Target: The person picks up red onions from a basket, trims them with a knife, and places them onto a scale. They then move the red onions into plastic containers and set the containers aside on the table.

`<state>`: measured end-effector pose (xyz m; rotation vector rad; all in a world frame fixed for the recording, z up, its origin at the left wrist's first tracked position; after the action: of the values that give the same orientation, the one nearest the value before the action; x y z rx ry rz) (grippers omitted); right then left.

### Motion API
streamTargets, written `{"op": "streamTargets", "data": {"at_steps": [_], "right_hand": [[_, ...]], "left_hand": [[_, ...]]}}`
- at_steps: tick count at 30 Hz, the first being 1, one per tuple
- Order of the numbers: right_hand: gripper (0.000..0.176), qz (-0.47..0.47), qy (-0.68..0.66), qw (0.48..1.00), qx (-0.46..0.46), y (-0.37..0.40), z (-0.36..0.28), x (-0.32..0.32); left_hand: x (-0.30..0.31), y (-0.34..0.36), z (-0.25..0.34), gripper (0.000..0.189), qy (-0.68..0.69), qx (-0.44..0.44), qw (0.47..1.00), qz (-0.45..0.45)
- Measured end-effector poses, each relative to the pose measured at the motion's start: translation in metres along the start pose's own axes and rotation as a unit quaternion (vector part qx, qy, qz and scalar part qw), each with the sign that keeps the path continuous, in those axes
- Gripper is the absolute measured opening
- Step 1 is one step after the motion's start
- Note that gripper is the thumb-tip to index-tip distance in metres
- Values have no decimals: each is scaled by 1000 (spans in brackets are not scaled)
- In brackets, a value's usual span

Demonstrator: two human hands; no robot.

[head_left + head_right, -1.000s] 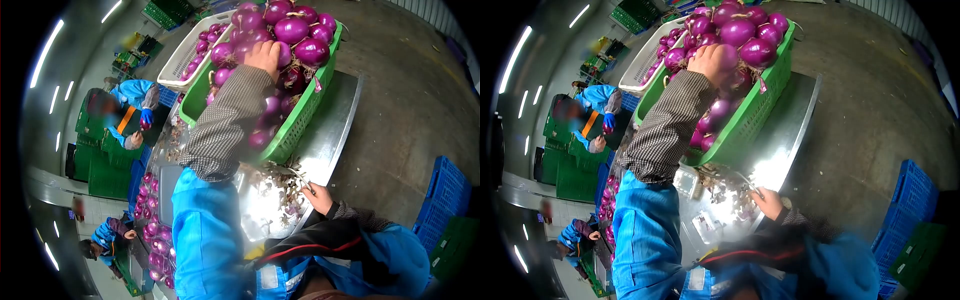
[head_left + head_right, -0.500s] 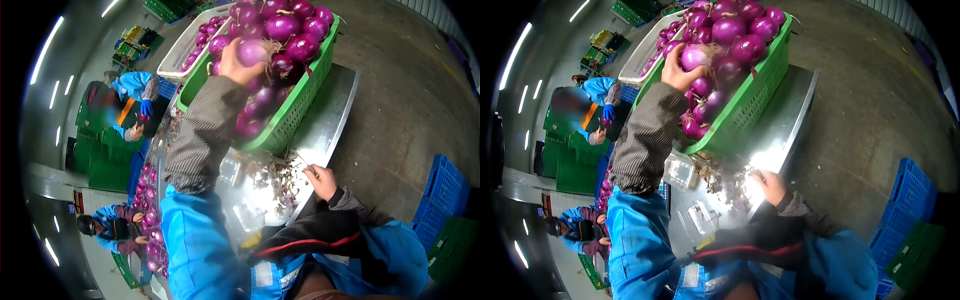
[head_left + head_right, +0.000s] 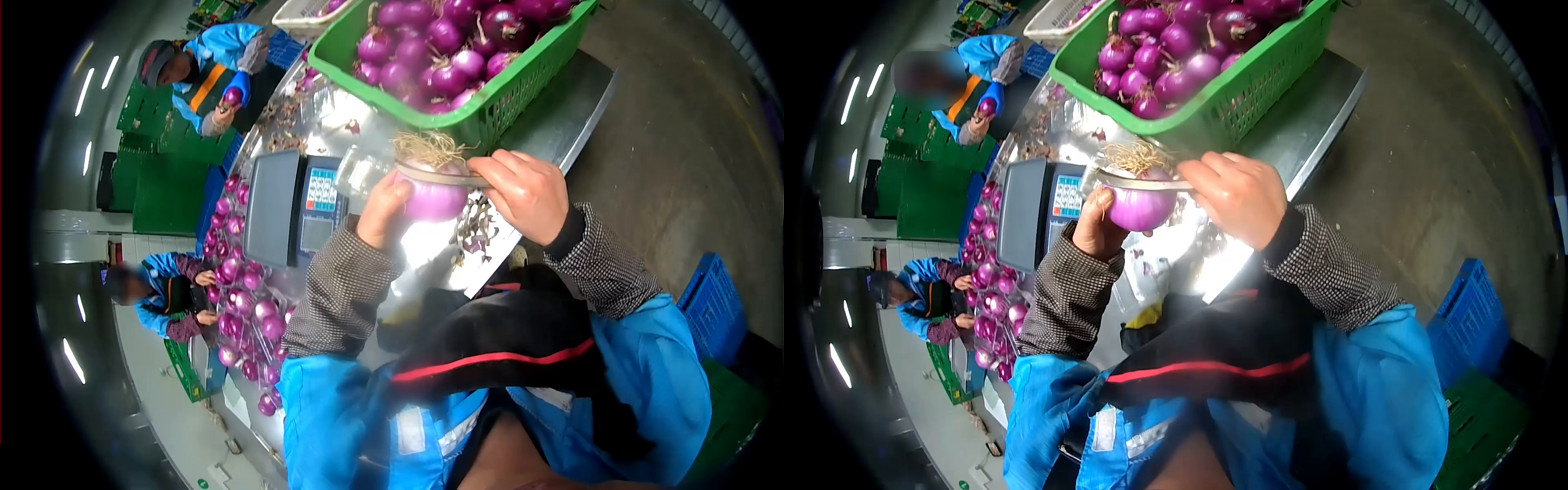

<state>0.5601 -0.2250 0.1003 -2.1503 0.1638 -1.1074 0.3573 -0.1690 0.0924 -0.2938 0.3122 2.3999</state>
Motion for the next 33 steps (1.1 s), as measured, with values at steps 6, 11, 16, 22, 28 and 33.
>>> {"op": "streamTargets", "data": {"at_steps": [6,11,16,22,28,33], "right_hand": [[31,-34,-28,998,40,18,-2,-36],[24,-37,-10,990,-137,63,51,-54],[32,-38,-177,973,-142,60,-2,-51],[47,-130,-611,682,-380,64,-12,-72],[39,-167,-632,596,-467,82,-3,-94],[32,-56,-84,991,-82,55,-23,-42]], "left_hand": [[25,41,-36,81,-40,50,997,33],[15,60,-20,77,-57,-29,998,16],[24,46,-42,80,-43,9,994,102],[-3,43,-54,80,-128,-31,990,54],[0,41,-69,94,-160,-103,976,106],[-1,49,-59,81,-134,-59,977,154]]}}
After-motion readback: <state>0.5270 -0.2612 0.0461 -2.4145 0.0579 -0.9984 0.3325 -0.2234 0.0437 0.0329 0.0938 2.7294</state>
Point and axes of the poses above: each hand's wrist, its own y-axis away from the middle knuckle, its own x-axis out of the back of the hand, z = x × y, the point moved 3 cm from there along -y, towards the middle knuckle, and after that the axes turned 1 degree about -z, right-handed, at the moved point
